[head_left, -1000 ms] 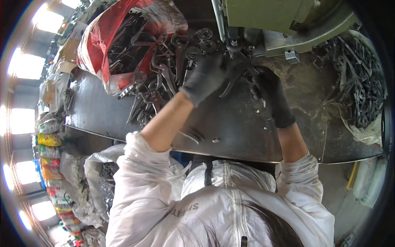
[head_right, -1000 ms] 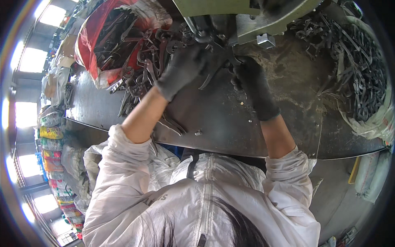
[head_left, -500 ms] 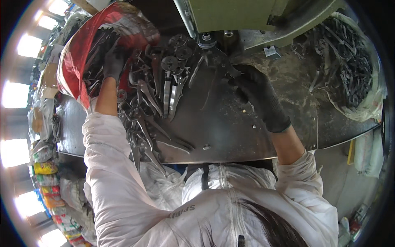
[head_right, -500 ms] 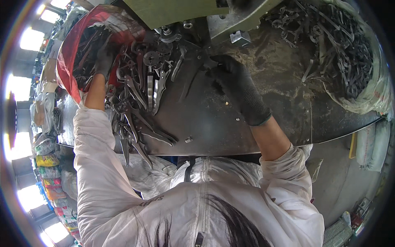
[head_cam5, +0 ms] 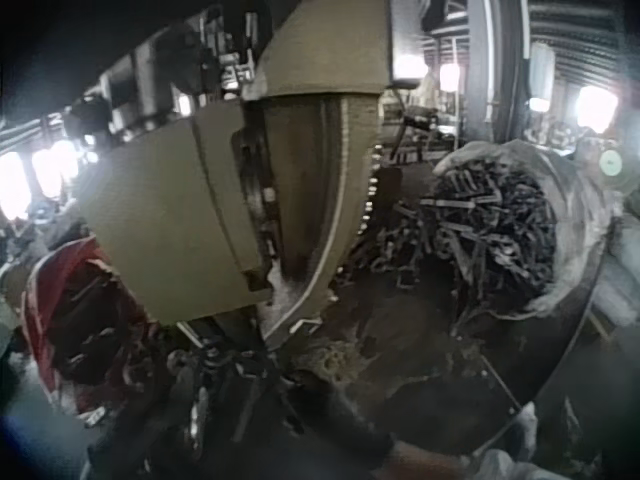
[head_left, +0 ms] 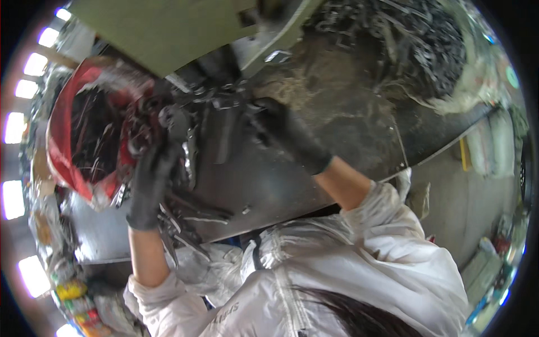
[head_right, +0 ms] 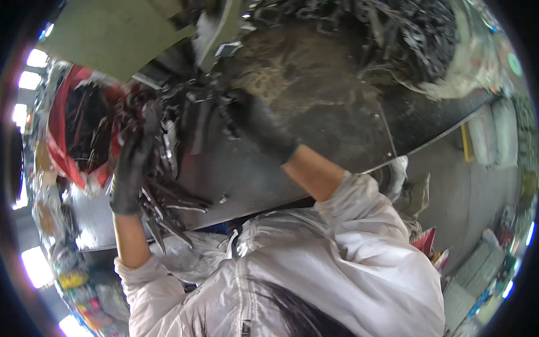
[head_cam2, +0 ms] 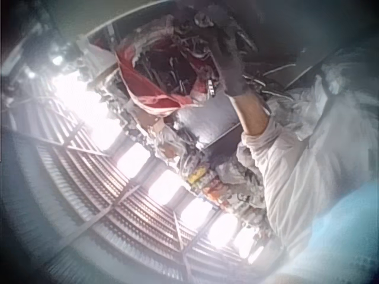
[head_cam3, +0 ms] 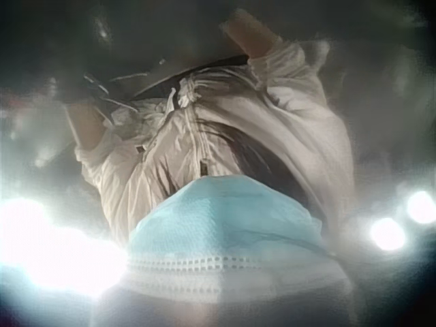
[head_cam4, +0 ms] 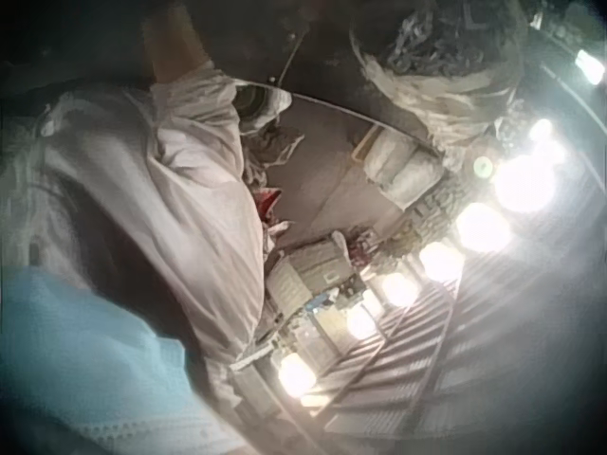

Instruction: The person assembles metal parts into finished hardware using a riveting or press machine.

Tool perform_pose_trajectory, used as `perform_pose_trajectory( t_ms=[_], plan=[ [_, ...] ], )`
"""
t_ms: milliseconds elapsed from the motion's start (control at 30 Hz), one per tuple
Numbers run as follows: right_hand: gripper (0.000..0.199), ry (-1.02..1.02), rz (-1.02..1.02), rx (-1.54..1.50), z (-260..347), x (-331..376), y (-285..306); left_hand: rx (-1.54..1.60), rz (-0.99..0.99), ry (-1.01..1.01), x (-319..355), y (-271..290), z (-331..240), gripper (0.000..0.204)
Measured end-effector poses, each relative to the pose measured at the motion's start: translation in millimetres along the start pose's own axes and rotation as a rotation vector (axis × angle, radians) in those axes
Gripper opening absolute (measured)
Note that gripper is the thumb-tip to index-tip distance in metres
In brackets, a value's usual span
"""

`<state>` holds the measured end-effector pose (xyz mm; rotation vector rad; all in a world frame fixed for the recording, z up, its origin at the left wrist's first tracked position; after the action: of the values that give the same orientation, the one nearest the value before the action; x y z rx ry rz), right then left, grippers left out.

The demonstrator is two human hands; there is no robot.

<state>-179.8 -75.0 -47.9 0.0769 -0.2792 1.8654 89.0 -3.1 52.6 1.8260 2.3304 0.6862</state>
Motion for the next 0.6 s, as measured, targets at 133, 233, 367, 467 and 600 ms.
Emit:
perform_pose_trajectory(
  t_ms=[133, 233, 367, 467, 600],
  plan=[
    [0.03, 0.228, -0.11, 0.134, 3.6, 6.6, 8.1, -0.057, 0.259, -0.216, -4.0, -83.1, -13.5, 0.046],
    [0.037, 0.728, -0.366, 1.185, 7.5, 5.4, 74.0, -0.175, 0.183, -0.379, -50.0, -100.5, 45.7, 0.044],
    [0.051, -0.282, -0.763, 2.067, 50.5, 6.4, 238.5, 0.063, 0.081, -0.235, -83.0, -67.0, 102.1, 0.037],
    [0.055, -0.046, -0.908, 2.128, 31.6, -31.3, 322.2, -0.47, 0.131, -0.446, -88.5, -73.2, 85.7, 0.039],
    [0.055, 0.37, -0.716, 2.021, 20.0, -41.5, 303.6, -0.688, -0.024, -0.845, -73.5, -67.3, 86.4, 0.036]
  ],
)
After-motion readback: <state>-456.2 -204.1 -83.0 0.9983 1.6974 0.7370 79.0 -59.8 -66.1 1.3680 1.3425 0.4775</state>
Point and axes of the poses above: each hand's wrist, its own x-axis away from the middle knuckle, its own y-axis out of the back of the hand, z = x × y, the point moved 3 cm from there along -x, towards the middle knuckle, and after that the axes turned 3 degrees about -z, right-handed, at the moved point
